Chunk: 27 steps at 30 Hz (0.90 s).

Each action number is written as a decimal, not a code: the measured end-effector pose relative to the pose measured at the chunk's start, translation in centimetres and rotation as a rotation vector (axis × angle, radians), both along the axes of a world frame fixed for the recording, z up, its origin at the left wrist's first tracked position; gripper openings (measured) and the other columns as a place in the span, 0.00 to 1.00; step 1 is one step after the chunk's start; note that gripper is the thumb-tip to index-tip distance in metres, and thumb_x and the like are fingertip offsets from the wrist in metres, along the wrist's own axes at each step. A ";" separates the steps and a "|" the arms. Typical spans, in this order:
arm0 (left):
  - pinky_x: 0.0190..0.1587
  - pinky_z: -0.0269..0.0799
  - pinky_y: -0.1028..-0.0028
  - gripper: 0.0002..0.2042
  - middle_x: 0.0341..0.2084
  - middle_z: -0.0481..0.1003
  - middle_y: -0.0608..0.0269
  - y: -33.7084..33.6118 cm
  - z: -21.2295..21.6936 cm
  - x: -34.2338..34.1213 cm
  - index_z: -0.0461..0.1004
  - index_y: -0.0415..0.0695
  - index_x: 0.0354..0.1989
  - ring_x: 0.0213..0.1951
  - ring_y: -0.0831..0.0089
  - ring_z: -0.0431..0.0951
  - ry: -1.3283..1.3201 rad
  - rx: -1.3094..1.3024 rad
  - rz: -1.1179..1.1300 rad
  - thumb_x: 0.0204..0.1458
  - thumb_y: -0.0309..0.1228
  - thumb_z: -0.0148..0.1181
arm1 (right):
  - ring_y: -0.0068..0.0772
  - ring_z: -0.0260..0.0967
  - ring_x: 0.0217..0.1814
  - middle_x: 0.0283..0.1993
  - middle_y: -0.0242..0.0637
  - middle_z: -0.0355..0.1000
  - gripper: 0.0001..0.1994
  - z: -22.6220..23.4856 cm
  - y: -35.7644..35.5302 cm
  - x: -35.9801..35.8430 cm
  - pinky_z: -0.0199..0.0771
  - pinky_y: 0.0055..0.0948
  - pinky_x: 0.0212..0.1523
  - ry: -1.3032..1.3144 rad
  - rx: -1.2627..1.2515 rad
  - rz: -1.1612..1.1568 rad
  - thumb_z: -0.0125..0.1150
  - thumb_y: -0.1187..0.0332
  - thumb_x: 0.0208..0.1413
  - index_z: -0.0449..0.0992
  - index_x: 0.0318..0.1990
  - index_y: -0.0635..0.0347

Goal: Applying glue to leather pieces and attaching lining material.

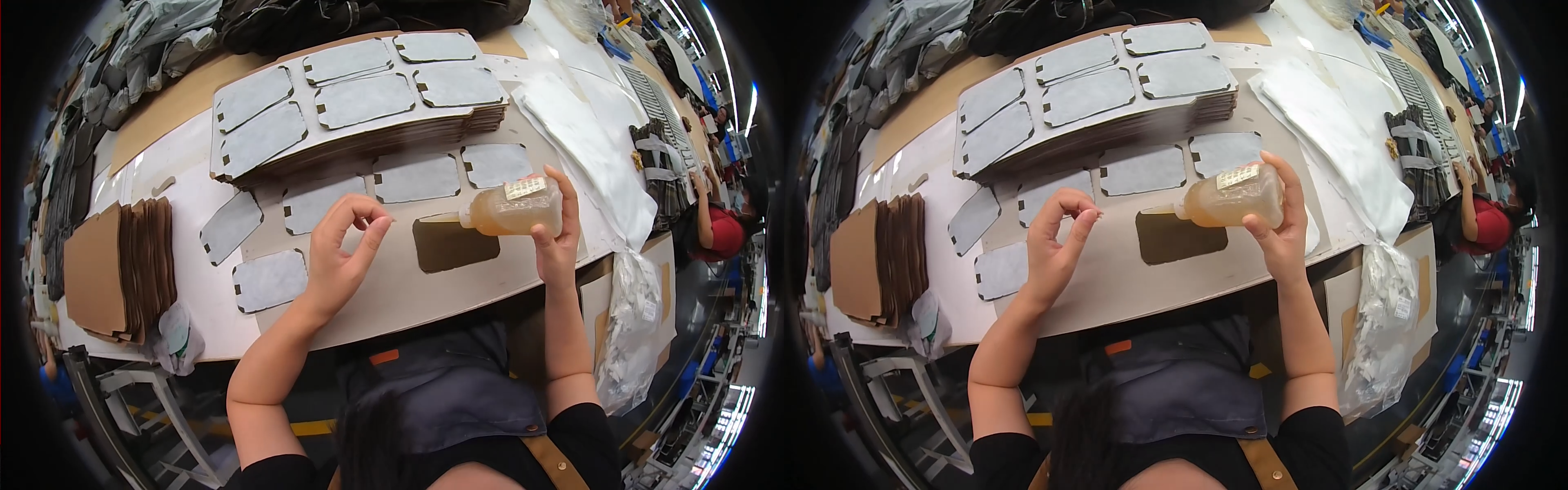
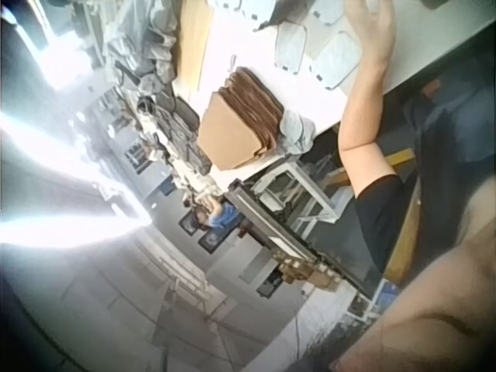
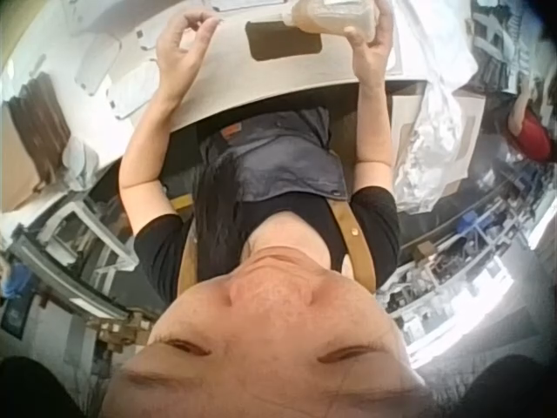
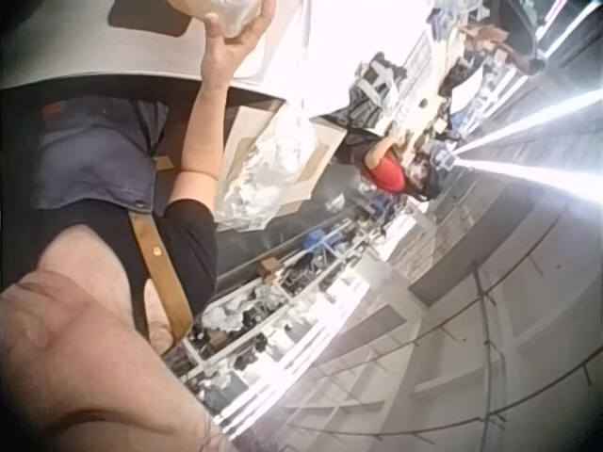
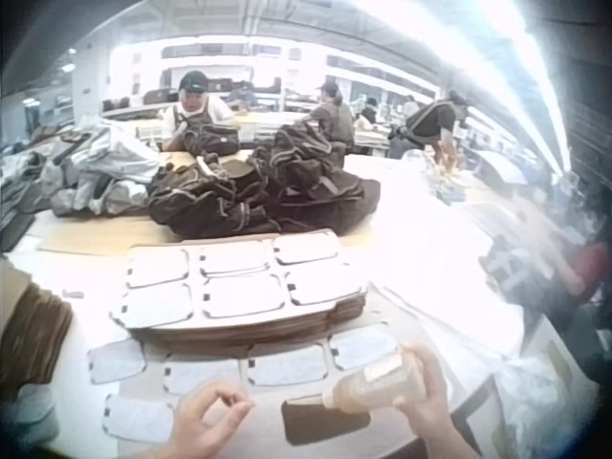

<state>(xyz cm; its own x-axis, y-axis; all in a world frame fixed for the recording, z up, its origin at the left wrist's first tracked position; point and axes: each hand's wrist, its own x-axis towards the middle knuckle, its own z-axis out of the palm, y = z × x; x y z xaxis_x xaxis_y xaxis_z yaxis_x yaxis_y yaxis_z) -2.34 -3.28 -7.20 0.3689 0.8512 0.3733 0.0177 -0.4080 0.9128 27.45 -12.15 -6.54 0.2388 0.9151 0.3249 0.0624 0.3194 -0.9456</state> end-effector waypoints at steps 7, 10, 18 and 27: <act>0.47 0.68 0.75 0.03 0.36 0.75 0.63 0.0 0.1 -0.3 0.74 0.39 0.38 0.39 0.75 0.72 0.052 -0.011 -0.040 0.63 0.24 0.60 | 0.33 0.68 0.65 0.61 0.38 0.69 0.40 0.1 0.8 0.1 0.69 0.35 0.66 -0.011 -0.002 0.057 0.74 0.59 0.57 0.59 0.73 0.59; 0.47 0.68 0.75 0.03 0.36 0.75 0.63 -0.1 0.1 -0.2 0.74 0.39 0.38 0.39 0.75 0.72 0.050 -0.013 -0.034 0.63 0.24 0.60 | 0.35 0.68 0.65 0.61 0.39 0.68 0.39 0.1 0.8 0.2 0.69 0.36 0.66 -0.022 -0.005 0.066 0.74 0.60 0.58 0.60 0.73 0.60; 0.41 0.67 0.74 0.03 0.34 0.77 0.63 0.0 -0.2 0.0 0.76 0.40 0.36 0.36 0.72 0.72 0.010 -0.010 0.004 0.60 0.25 0.63 | 0.36 0.68 0.65 0.61 0.40 0.68 0.40 -0.1 0.8 0.6 0.69 0.36 0.66 -0.068 0.003 0.081 0.73 0.57 0.57 0.60 0.73 0.61; 0.41 0.67 0.74 0.04 0.34 0.77 0.63 0.0 0.0 0.0 0.75 0.39 0.35 0.36 0.72 0.73 0.002 -0.011 -0.001 0.60 0.25 0.63 | 0.36 0.68 0.65 0.60 0.40 0.68 0.41 -0.3 1.0 0.0 0.69 0.36 0.66 -0.044 0.000 0.103 0.74 0.56 0.57 0.60 0.73 0.61</act>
<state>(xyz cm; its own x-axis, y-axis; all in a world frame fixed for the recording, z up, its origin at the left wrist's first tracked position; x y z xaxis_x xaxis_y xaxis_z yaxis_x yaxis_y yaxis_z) -2.33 -3.28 -7.21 0.3709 0.8548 0.3629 0.0194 -0.3978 0.9173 27.43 -11.14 -6.81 0.1285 0.9341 0.3330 0.0708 0.3263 -0.9426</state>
